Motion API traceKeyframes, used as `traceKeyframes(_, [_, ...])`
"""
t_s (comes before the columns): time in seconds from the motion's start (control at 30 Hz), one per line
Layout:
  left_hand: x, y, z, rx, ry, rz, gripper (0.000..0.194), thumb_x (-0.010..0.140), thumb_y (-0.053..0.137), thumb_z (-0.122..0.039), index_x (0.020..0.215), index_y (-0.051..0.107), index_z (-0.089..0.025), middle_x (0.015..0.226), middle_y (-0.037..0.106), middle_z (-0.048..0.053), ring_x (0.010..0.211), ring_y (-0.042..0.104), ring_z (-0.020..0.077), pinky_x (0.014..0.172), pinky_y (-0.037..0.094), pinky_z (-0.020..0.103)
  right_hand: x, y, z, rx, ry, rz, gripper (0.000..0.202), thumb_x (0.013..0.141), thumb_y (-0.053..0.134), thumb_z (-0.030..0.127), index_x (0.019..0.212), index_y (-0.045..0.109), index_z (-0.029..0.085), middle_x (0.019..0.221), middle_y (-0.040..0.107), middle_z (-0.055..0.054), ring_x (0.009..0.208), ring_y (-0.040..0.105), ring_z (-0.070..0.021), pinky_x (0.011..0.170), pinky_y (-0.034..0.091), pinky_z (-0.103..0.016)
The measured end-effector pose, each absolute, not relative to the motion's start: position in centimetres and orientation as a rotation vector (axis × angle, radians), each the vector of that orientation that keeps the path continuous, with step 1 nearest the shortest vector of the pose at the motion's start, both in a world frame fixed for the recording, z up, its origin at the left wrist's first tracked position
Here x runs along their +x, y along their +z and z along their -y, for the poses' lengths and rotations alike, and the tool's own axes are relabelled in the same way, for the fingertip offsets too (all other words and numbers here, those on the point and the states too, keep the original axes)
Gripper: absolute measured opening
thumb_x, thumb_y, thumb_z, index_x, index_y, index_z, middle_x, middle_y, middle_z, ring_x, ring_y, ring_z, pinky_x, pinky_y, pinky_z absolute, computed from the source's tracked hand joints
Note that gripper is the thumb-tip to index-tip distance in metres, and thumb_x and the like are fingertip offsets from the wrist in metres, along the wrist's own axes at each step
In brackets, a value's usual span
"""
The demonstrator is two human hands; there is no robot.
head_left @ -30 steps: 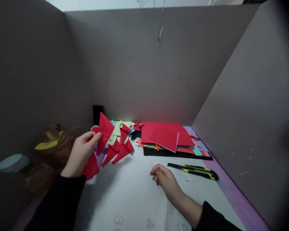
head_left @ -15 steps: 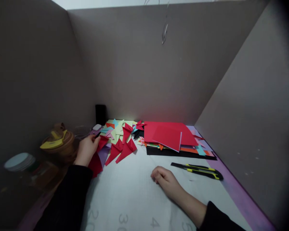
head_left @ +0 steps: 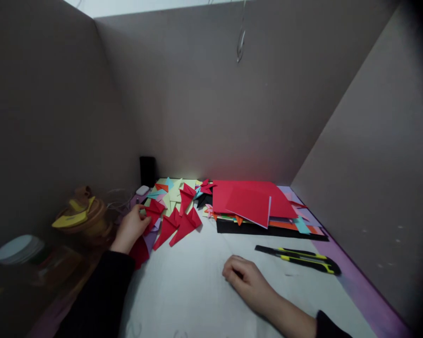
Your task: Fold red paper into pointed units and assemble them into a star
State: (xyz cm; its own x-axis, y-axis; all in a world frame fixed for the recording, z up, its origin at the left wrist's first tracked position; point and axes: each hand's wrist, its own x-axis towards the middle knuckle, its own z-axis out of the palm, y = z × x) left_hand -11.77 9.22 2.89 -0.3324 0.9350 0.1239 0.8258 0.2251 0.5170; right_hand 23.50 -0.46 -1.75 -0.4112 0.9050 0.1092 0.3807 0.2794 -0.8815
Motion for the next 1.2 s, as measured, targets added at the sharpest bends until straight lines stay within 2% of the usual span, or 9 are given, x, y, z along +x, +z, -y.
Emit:
traceKeyframes(0.23, [-11.2, 2.8, -9.8, 1.741, 1.271, -2.190, 0.036, 0.081, 0.049, -0.041, 0.107, 0.056, -0.018, 0.096, 0.070, 0.007, 0.082, 0.067, 0.0203, 0.070, 0.050, 0.027, 23.5, -1.4, 0.8, -1.175, 1.102, 1.960, 0.022, 0.087, 0.047, 0.023, 0.067, 0.054, 0.018, 0.072, 0.058, -0.003, 0.070, 0.055, -0.0162, 0.065, 0.041, -0.027])
traceKeyframes(0.4, [-11.1, 1.4, -10.4, 1.694, 1.094, -2.220, 0.030, 0.075, 0.054, -0.033, 0.098, 0.063, -0.015, 0.086, 0.072, 0.009, 0.076, 0.068, 0.0225, 0.067, 0.051, 0.029, 23.4, -1.2, 0.7, -1.184, 1.107, 1.976, 0.023, 0.088, 0.047, 0.025, 0.067, 0.053, 0.018, 0.071, 0.058, -0.003, 0.069, 0.055, -0.0163, 0.064, 0.041, -0.027])
traceKeyframes(0.53, [-11.1, 2.4, -10.0, 1.734, 1.086, -2.283, 0.033, 0.081, 0.050, -0.033, 0.105, 0.064, -0.016, 0.103, 0.070, 0.012, 0.092, 0.066, 0.0261, 0.080, 0.049, 0.033, 23.4, -1.4, 0.5, -1.169, 1.108, 1.978, 0.023, 0.088, 0.048, 0.025, 0.066, 0.054, 0.019, 0.071, 0.058, -0.003, 0.069, 0.056, -0.0165, 0.064, 0.042, -0.027])
traceKeyframes(0.63, [-9.6, 5.1, -8.9, 1.934, 1.114, -2.276, 0.032, 0.085, 0.047, -0.033, 0.106, 0.064, -0.016, 0.106, 0.068, 0.011, 0.098, 0.063, 0.0262, 0.084, 0.047, 0.033, 23.3, -1.4, 0.5, -1.171, 1.101, 1.965, 0.022, 0.087, 0.049, 0.024, 0.066, 0.056, 0.019, 0.071, 0.059, -0.003, 0.069, 0.056, -0.0166, 0.063, 0.042, -0.028])
traceKeyframes(0.77, [-4.4, 6.8, -6.8, 1.944, 1.329, -2.012, 0.029, 0.088, 0.046, -0.037, 0.102, 0.064, -0.018, 0.100, 0.069, 0.007, 0.086, 0.063, 0.0214, 0.076, 0.048, 0.028, 23.7, -0.6, 0.2, -1.180, 1.064, 1.912, 0.020, 0.086, 0.051, 0.024, 0.069, 0.060, 0.019, 0.072, 0.061, -0.003, 0.069, 0.057, -0.0164, 0.063, 0.043, -0.027])
traceKeyframes(0.9, [2.1, 3.8, -3.6, 2.181, 0.949, -1.415, 0.023, 0.090, 0.045, -0.030, 0.092, 0.065, -0.019, 0.086, 0.070, 0.007, 0.072, 0.063, 0.0173, 0.065, 0.046, 0.025, 25.3, 1.1, -1.9, -1.313, 0.777, 1.836, 0.021, 0.088, 0.048, 0.027, 0.075, 0.063, 0.019, 0.076, 0.064, -0.005, 0.073, 0.059, -0.0183, 0.066, 0.045, -0.029])
traceKeyframes(1.03, [5.3, 0.4, -1.3, 2.429, 0.657, -1.172, 0.022, 0.090, 0.044, -0.025, 0.089, 0.066, -0.020, 0.078, 0.069, 0.007, 0.073, 0.063, 0.0190, 0.065, 0.044, 0.027, 27.1, 2.4, -6.5, -1.486, 0.372, 1.963, 0.018, 0.085, 0.053, 0.025, 0.097, 0.066, 0.018, 0.103, 0.068, -0.010, 0.103, 0.057, -0.0261, 0.091, 0.042, -0.039])
traceKeyframes(1.13, [5.3, -0.6, -0.8, 2.442, 0.641, -1.142, 0.024, 0.092, 0.042, -0.025, 0.090, 0.065, -0.019, 0.078, 0.068, 0.007, 0.073, 0.063, 0.0191, 0.064, 0.044, 0.028, 27.8, 2.8, -10.2, -1.710, 0.213, 2.087, 0.040, 0.084, 0.056, 0.024, 0.122, 0.057, 0.011, 0.138, 0.049, -0.018, 0.132, 0.036, -0.0329, 0.105, 0.031, -0.048])
traceKeyframes(1.2, [5.0, -0.7, -0.9, 2.435, 0.649, -1.117, 0.024, 0.092, 0.042, -0.025, 0.091, 0.066, -0.019, 0.077, 0.068, 0.007, 0.072, 0.063, 0.0190, 0.064, 0.044, 0.028, 28.0, 2.8, -12.2, -1.838, 0.240, 2.163, 0.059, 0.080, 0.064, 0.030, 0.134, 0.048, 0.012, 0.149, 0.034, -0.019, 0.140, 0.022, -0.0369, 0.106, 0.026, -0.055])
